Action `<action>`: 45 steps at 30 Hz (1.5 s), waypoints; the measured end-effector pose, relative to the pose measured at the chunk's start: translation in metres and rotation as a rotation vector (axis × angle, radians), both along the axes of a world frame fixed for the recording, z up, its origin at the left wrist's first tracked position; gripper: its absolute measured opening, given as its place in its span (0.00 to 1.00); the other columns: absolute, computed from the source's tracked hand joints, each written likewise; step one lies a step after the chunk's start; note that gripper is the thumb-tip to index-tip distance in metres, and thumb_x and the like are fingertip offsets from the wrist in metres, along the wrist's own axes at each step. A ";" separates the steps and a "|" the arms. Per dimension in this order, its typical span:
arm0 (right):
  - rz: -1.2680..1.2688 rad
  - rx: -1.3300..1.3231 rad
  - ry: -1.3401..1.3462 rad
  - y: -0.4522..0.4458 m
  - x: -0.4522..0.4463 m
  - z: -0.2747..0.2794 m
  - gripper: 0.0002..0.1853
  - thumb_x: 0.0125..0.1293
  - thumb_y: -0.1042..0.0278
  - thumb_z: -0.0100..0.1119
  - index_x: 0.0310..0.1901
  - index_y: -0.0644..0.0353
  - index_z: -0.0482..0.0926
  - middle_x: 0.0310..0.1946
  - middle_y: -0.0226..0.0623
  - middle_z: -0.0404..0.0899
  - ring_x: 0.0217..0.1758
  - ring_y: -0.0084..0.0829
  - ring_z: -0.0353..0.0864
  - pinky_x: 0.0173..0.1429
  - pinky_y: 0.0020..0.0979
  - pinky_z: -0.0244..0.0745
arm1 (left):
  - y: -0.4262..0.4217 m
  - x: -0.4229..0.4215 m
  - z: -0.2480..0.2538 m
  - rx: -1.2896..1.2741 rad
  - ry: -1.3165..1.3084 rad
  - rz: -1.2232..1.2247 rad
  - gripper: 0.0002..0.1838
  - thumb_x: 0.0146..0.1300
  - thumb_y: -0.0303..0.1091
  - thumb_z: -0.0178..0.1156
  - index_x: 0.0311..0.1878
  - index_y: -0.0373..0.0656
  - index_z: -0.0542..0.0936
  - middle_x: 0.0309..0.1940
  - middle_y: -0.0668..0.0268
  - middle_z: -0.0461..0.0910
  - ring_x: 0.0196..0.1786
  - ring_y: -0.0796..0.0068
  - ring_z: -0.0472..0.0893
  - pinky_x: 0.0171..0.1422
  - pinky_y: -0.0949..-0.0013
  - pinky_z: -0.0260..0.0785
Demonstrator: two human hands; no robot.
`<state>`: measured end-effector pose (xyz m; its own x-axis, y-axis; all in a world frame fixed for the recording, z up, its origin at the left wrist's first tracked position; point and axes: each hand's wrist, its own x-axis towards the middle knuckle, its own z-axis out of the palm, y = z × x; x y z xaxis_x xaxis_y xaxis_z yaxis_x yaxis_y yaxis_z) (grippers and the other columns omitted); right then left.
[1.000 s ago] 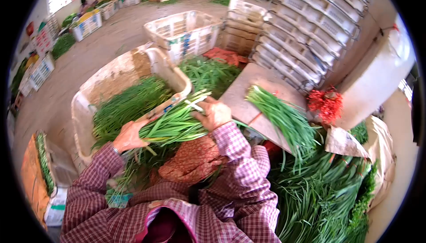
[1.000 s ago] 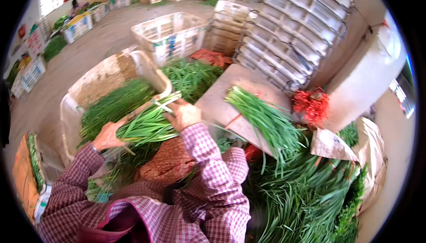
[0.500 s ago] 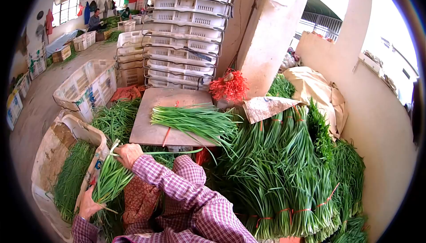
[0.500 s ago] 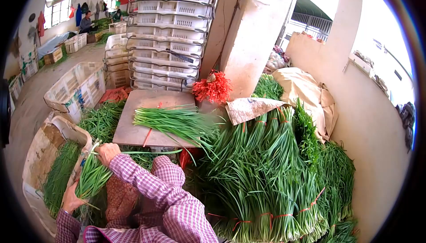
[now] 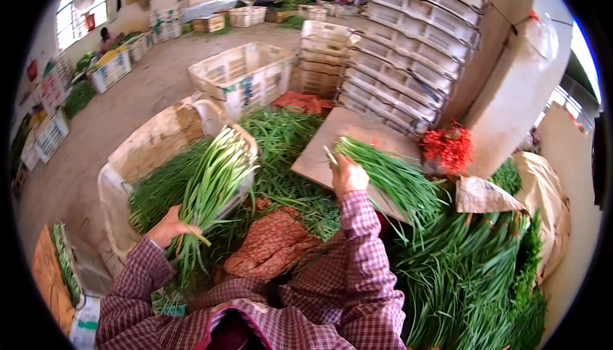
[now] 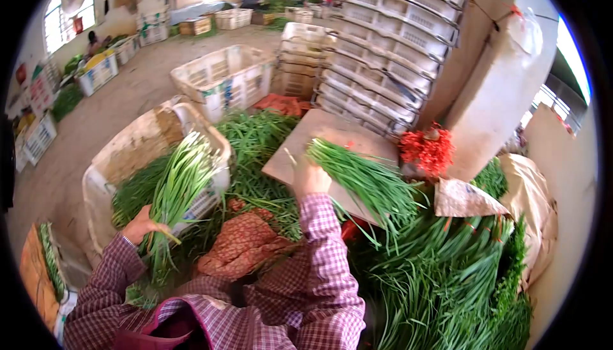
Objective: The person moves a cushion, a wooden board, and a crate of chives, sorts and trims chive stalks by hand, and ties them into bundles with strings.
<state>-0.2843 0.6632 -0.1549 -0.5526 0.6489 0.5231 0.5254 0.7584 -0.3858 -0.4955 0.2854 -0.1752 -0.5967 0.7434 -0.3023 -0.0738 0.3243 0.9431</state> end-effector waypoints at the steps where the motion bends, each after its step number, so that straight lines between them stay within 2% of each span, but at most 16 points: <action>1: 0.081 -0.018 0.081 -0.004 -0.002 -0.007 0.11 0.58 0.61 0.61 0.43 0.49 0.80 0.34 0.40 0.80 0.34 0.49 0.80 0.38 0.46 0.75 | -0.005 0.004 0.006 0.026 0.000 0.025 0.41 0.45 0.29 0.73 0.64 0.32 0.65 0.56 0.60 0.73 0.57 0.70 0.72 0.66 0.65 0.60; 5: 0.337 -0.163 0.207 -0.035 -0.021 -0.012 0.13 0.63 0.58 0.60 0.42 0.58 0.83 0.28 0.45 0.83 0.31 0.37 0.84 0.37 0.35 0.76 | 0.003 0.003 -0.001 0.245 -0.088 -0.126 0.38 0.48 0.24 0.71 0.63 0.32 0.66 0.53 0.60 0.75 0.52 0.73 0.75 0.60 0.69 0.68; 6: 0.449 -0.211 0.283 -0.042 -0.028 -0.013 0.11 0.63 0.61 0.60 0.41 0.60 0.83 0.25 0.41 0.83 0.28 0.29 0.83 0.35 0.30 0.75 | 0.003 0.005 0.000 0.269 -0.140 -0.097 0.37 0.47 0.20 0.70 0.62 0.33 0.67 0.52 0.62 0.76 0.50 0.73 0.76 0.57 0.69 0.70; 10: 0.540 -0.404 0.404 -0.096 -0.043 0.030 0.08 0.62 0.69 0.62 0.40 0.61 0.81 0.24 0.36 0.81 0.27 0.22 0.79 0.35 0.26 0.74 | 0.004 0.005 -0.001 0.238 -0.076 -0.126 0.34 0.49 0.19 0.68 0.62 0.34 0.68 0.51 0.62 0.77 0.50 0.74 0.77 0.57 0.69 0.72; 12: 0.660 -0.256 0.497 -0.110 -0.059 0.027 0.11 0.63 0.61 0.61 0.40 0.59 0.82 0.22 0.38 0.81 0.21 0.30 0.80 0.26 0.32 0.75 | 0.005 0.009 0.003 0.236 -0.079 -0.128 0.33 0.50 0.19 0.68 0.62 0.34 0.69 0.51 0.62 0.77 0.50 0.74 0.77 0.57 0.69 0.72; 14: 0.663 -0.428 0.440 -0.132 -0.066 0.031 0.16 0.61 0.56 0.64 0.39 0.61 0.80 0.26 0.40 0.82 0.28 0.33 0.83 0.32 0.33 0.77 | 0.008 0.014 0.007 0.290 -0.126 -0.118 0.32 0.50 0.21 0.69 0.61 0.34 0.70 0.49 0.63 0.77 0.49 0.74 0.77 0.55 0.71 0.72; 18: 0.521 -0.338 0.273 -0.156 -0.088 0.025 0.29 0.54 0.46 0.68 0.46 0.63 0.71 0.27 0.46 0.82 0.31 0.48 0.82 0.35 0.42 0.76 | 0.013 0.023 0.016 0.233 -0.022 -0.136 0.34 0.49 0.26 0.71 0.61 0.36 0.70 0.49 0.67 0.76 0.50 0.76 0.74 0.59 0.70 0.65; 20: 0.543 -0.429 0.305 -0.162 -0.093 0.028 0.29 0.55 0.49 0.68 0.47 0.63 0.70 0.27 0.48 0.82 0.31 0.49 0.82 0.36 0.44 0.75 | 0.012 0.023 0.012 0.241 -0.009 -0.125 0.37 0.44 0.23 0.72 0.62 0.38 0.69 0.53 0.67 0.76 0.54 0.77 0.73 0.61 0.70 0.64; 24: 0.637 -0.492 0.486 -0.164 -0.103 0.018 0.23 0.57 0.56 0.65 0.46 0.64 0.71 0.28 0.49 0.82 0.30 0.50 0.81 0.37 0.45 0.75 | 0.009 0.020 0.011 0.228 -0.057 -0.084 0.39 0.44 0.23 0.72 0.63 0.37 0.68 0.55 0.66 0.74 0.56 0.75 0.72 0.63 0.69 0.63; 27: 0.606 -0.225 0.452 -0.154 -0.103 0.017 0.13 0.56 0.65 0.61 0.40 0.63 0.75 0.31 0.48 0.81 0.32 0.47 0.81 0.38 0.43 0.75 | 0.006 0.015 0.006 0.224 -0.074 -0.079 0.41 0.42 0.24 0.73 0.64 0.37 0.67 0.56 0.64 0.73 0.57 0.73 0.71 0.64 0.68 0.62; 32: 0.463 -0.037 0.301 -0.119 -0.105 0.013 0.09 0.57 0.66 0.64 0.38 0.57 0.78 0.29 0.34 0.78 0.24 0.29 0.78 0.30 0.35 0.79 | 0.001 0.010 0.005 0.196 -0.112 -0.100 0.44 0.41 0.24 0.74 0.65 0.37 0.65 0.55 0.63 0.73 0.57 0.72 0.71 0.66 0.66 0.60; 34: 0.303 -0.132 0.177 -0.100 -0.107 0.014 0.09 0.56 0.67 0.65 0.37 0.57 0.78 0.28 0.33 0.78 0.21 0.30 0.77 0.28 0.34 0.80 | -0.004 0.006 0.001 0.188 -0.099 -0.104 0.44 0.41 0.24 0.74 0.65 0.37 0.65 0.54 0.63 0.73 0.57 0.71 0.71 0.65 0.66 0.60; 36: 0.263 -0.014 0.318 -0.071 -0.096 0.011 0.06 0.56 0.67 0.65 0.34 0.55 0.79 0.26 0.31 0.78 0.21 0.29 0.78 0.25 0.34 0.78 | -0.006 0.005 -0.001 0.181 -0.085 -0.110 0.44 0.41 0.25 0.74 0.65 0.37 0.64 0.54 0.63 0.73 0.56 0.71 0.71 0.65 0.66 0.61; 40: 0.138 0.046 0.252 -0.040 -0.068 0.021 0.05 0.56 0.66 0.65 0.33 0.53 0.80 0.25 0.35 0.79 0.23 0.36 0.80 0.31 0.38 0.77 | -0.014 0.010 0.003 0.163 -0.128 0.020 0.42 0.44 0.25 0.73 0.64 0.36 0.65 0.52 0.63 0.75 0.52 0.72 0.74 0.61 0.68 0.65; 41: 0.142 0.007 0.206 -0.039 -0.067 0.017 0.07 0.56 0.63 0.65 0.35 0.53 0.80 0.28 0.37 0.80 0.25 0.39 0.81 0.36 0.39 0.77 | -0.013 0.010 0.002 0.153 -0.119 0.035 0.41 0.44 0.25 0.72 0.64 0.35 0.65 0.52 0.63 0.75 0.52 0.72 0.75 0.60 0.68 0.65; 45: 0.422 -0.116 0.335 -0.090 -0.082 0.008 0.15 0.60 0.56 0.64 0.41 0.59 0.79 0.24 0.38 0.80 0.21 0.33 0.80 0.25 0.40 0.78 | -0.007 0.010 -0.007 0.199 -0.085 0.048 0.39 0.46 0.26 0.72 0.63 0.35 0.66 0.51 0.63 0.75 0.52 0.72 0.74 0.61 0.67 0.65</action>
